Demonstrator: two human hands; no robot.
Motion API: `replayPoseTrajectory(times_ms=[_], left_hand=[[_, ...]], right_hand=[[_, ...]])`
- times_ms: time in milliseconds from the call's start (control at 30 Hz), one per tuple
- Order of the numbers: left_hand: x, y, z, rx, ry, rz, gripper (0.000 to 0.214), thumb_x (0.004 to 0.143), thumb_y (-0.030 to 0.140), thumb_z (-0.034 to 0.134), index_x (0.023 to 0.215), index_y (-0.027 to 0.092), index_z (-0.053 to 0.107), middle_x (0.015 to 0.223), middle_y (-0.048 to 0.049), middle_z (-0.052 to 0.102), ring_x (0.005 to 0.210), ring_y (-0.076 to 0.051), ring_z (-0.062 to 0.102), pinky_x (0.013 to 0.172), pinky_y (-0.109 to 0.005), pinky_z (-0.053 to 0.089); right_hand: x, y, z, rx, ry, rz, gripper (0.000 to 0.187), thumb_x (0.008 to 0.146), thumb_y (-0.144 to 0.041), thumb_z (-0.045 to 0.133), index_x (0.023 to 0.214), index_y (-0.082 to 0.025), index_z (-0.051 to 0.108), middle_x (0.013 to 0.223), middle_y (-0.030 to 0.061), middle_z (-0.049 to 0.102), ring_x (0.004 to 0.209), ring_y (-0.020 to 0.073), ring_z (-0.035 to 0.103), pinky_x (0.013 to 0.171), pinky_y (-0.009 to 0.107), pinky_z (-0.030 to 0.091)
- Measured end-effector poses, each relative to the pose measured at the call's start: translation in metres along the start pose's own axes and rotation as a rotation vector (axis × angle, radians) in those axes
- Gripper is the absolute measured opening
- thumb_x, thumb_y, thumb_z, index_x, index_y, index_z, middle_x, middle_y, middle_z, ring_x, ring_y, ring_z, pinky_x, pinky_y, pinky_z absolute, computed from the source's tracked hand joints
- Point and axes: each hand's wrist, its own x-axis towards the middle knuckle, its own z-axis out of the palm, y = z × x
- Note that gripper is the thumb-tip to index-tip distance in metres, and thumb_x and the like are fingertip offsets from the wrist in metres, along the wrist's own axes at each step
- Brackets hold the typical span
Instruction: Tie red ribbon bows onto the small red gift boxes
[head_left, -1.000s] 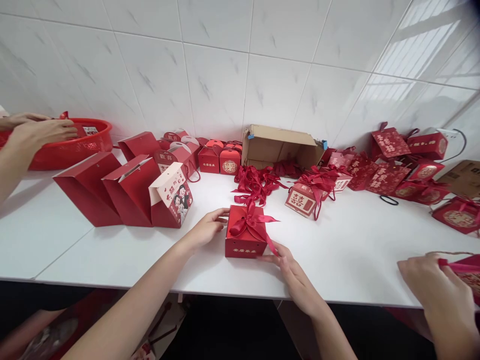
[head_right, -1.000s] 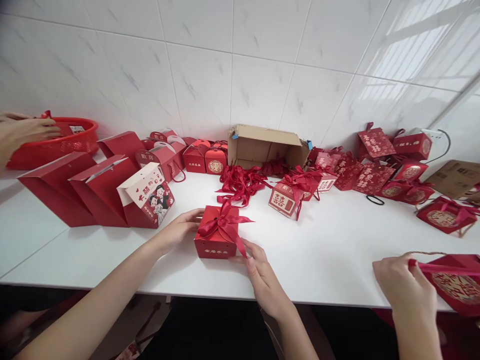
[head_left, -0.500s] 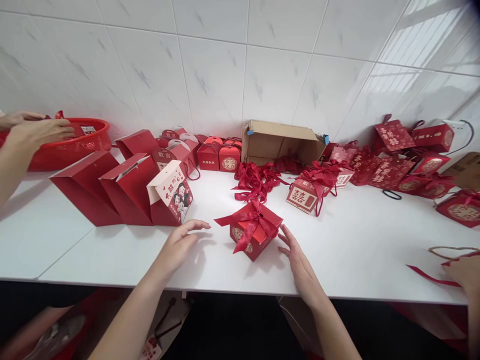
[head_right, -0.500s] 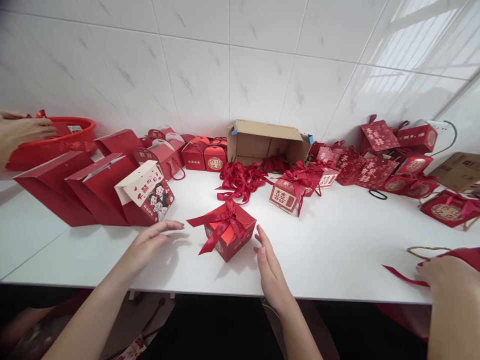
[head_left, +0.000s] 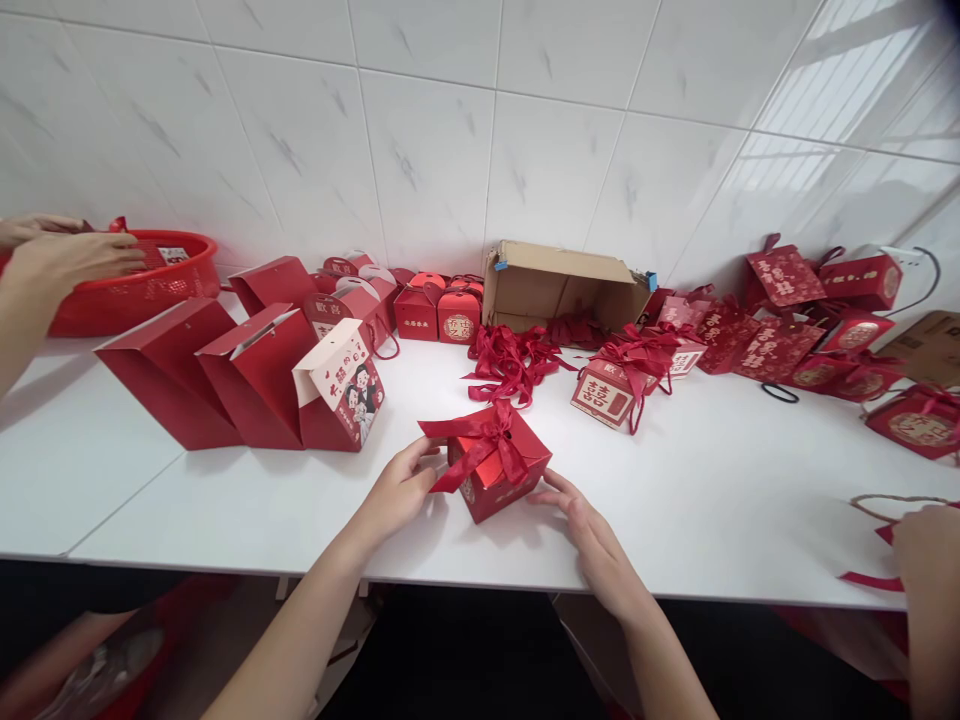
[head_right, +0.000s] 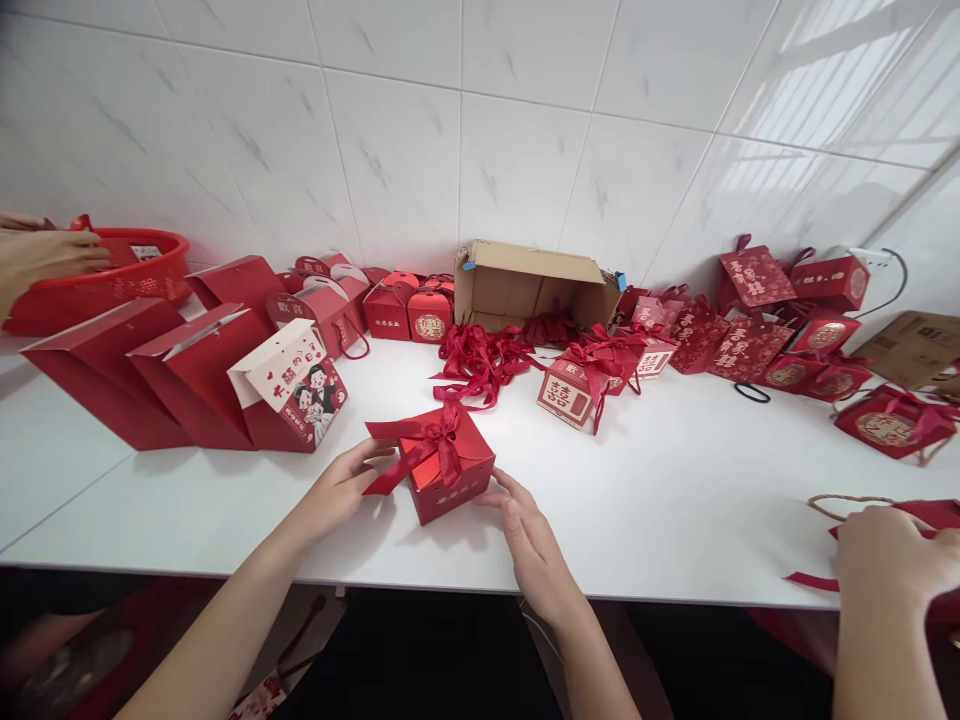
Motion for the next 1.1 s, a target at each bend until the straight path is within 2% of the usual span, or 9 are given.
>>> replayPoseTrajectory(times_ms=[100,200,300,433,533,700,867,967,1100], left_hand=[[-0.010,-0.005,-0.011,0.072,0.073,0.027,0.021,0.067,0.023,0.044,0.063,0.020,0.065,0.100,-0.0061,0.067,0.101,-0.027,0.059,0.091,-0.039,0.046],[-0.022,-0.009,-0.022,0.098,0.204,0.016,0.023,0.067,0.024,0.042,0.045,0.021,0.048,0.093,-0.0062,0.065,0.103,-0.029,0.057,0.093,-0.041,0.044],[-0.026,-0.011,-0.026,0.092,0.296,-0.020,0.014,0.067,0.022,0.043,0.064,0.022,0.057,0.103,-0.0047,0.064,0.110,-0.029,0.054,0.095,-0.043,0.042],[-0.018,-0.013,-0.016,0.114,0.138,-0.019,0.039,0.069,0.021,0.043,0.103,0.022,0.063,0.120,-0.0055,0.061,0.120,-0.029,0.050,0.101,-0.043,0.039],[-0.012,-0.011,-0.003,0.150,0.040,0.019,0.047,0.071,0.020,0.044,0.115,0.024,0.059,0.128,-0.0049,0.057,0.126,-0.027,0.044,0.107,-0.043,0.033],[-0.026,-0.007,0.009,0.185,0.030,0.073,0.037,0.074,0.021,0.043,0.104,0.023,0.063,0.121,-0.0053,0.059,0.119,-0.026,0.049,0.105,-0.041,0.036],[-0.044,-0.006,0.001,0.218,0.075,0.048,0.027,0.075,0.026,0.044,0.090,0.023,0.066,0.121,-0.0058,0.057,0.120,-0.028,0.048,0.105,-0.044,0.036],[-0.033,-0.005,-0.004,0.173,0.161,0.015,0.041,0.075,0.025,0.043,0.112,0.023,0.060,0.127,-0.0054,0.056,0.125,-0.027,0.045,0.106,-0.044,0.034],[-0.012,-0.002,0.000,0.131,0.077,0.028,0.053,0.072,0.022,0.042,0.123,0.024,0.056,0.133,-0.0042,0.052,0.125,-0.026,0.045,0.104,-0.042,0.036]], right_hand=[[0.000,0.004,0.004,0.026,0.109,0.073,0.063,0.090,-0.063,0.029,0.144,-0.031,0.031,0.152,0.0044,0.026,0.140,0.0255,0.024,0.114,0.050,0.019],[0.001,0.007,0.005,0.043,0.149,0.084,0.068,0.090,-0.063,0.028,0.149,-0.032,0.013,0.154,0.0031,0.021,0.143,0.0242,0.017,0.115,0.051,0.016],[0.003,0.013,0.004,0.066,0.134,0.018,0.063,0.092,-0.061,0.025,0.148,-0.032,0.019,0.155,0.0008,0.018,0.142,0.0228,0.017,0.115,0.047,0.022],[0.005,0.019,0.001,0.100,0.129,-0.019,0.062,0.093,-0.060,0.020,0.145,-0.029,0.028,0.153,0.0047,0.026,0.136,0.0258,0.033,0.109,0.047,0.033],[0.005,0.016,0.000,0.090,0.083,-0.045,0.061,0.093,-0.059,0.021,0.142,-0.027,0.036,0.149,0.0056,0.034,0.134,0.0251,0.036,0.109,0.046,0.033],[0.002,0.005,0.000,0.093,0.026,-0.060,0.058,0.093,-0.058,0.025,0.137,-0.026,0.044,0.147,0.0033,0.038,0.137,0.0228,0.032,0.114,0.044,0.026],[0.002,0.005,0.000,0.123,0.005,-0.069,0.050,0.094,-0.054,0.028,0.133,-0.028,0.047,0.145,0.0028,0.041,0.135,0.0220,0.034,0.114,0.043,0.024],[0.004,0.011,-0.003,0.170,0.065,-0.095,0.049,0.092,-0.058,0.029,0.104,-0.025,0.063,0.137,0.0047,0.049,0.128,0.0261,0.042,0.109,0.046,0.030],[0.003,0.013,-0.006,0.182,0.020,-0.081,0.062,0.092,-0.060,0.025,0.066,-0.019,0.064,0.135,0.0053,0.050,0.123,0.0288,0.046,0.109,0.046,0.030]])
